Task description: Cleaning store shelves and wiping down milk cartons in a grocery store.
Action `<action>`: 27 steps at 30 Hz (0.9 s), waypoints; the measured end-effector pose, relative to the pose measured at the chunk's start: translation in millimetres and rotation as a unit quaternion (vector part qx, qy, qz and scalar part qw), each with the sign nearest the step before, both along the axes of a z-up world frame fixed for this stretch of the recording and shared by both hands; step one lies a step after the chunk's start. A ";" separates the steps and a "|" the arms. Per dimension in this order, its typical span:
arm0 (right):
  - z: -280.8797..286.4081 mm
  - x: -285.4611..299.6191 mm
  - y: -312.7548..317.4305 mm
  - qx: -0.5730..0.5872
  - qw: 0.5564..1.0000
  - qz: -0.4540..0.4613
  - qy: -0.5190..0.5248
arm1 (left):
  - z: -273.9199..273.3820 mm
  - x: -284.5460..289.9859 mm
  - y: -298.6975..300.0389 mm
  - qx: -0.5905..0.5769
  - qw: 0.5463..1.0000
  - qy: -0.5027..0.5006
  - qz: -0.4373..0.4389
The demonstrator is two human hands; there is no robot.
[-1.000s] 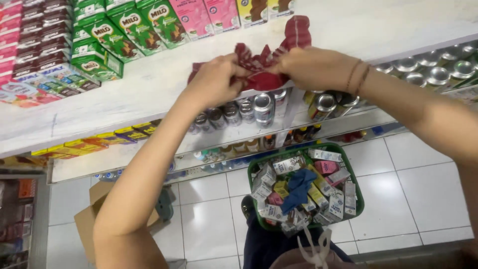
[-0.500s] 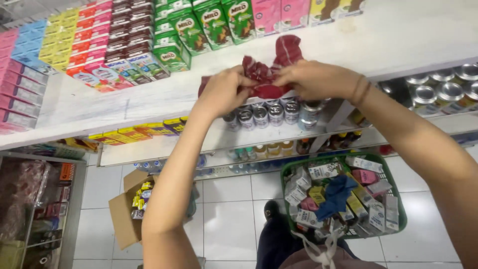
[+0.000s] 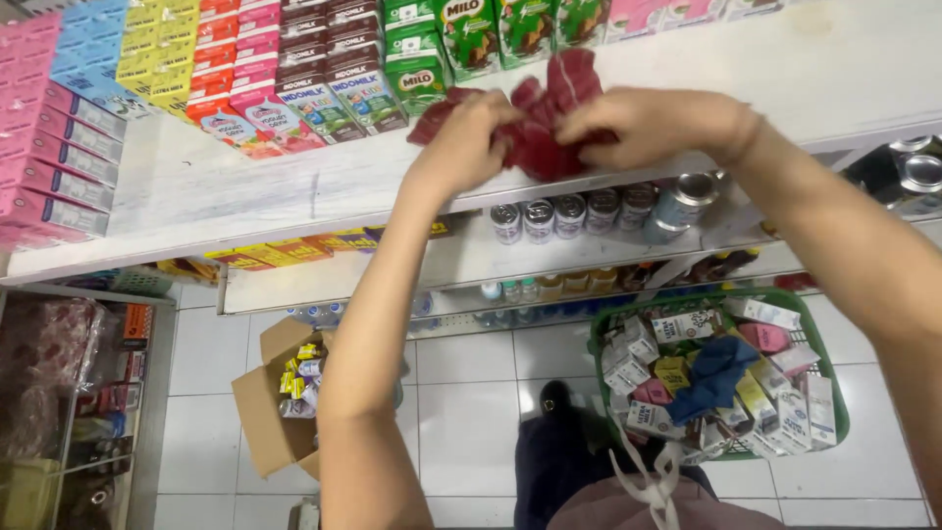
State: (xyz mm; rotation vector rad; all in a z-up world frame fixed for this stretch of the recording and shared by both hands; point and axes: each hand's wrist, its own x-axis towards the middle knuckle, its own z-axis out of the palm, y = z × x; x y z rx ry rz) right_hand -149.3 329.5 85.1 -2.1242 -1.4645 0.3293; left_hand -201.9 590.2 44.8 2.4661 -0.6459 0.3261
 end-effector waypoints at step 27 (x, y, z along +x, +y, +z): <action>-15.8 -30.9 95.7 -0.076 0.996 -0.039 -0.027 | 2.4 -72.3 101.1 -0.012 0.999 0.024 0.043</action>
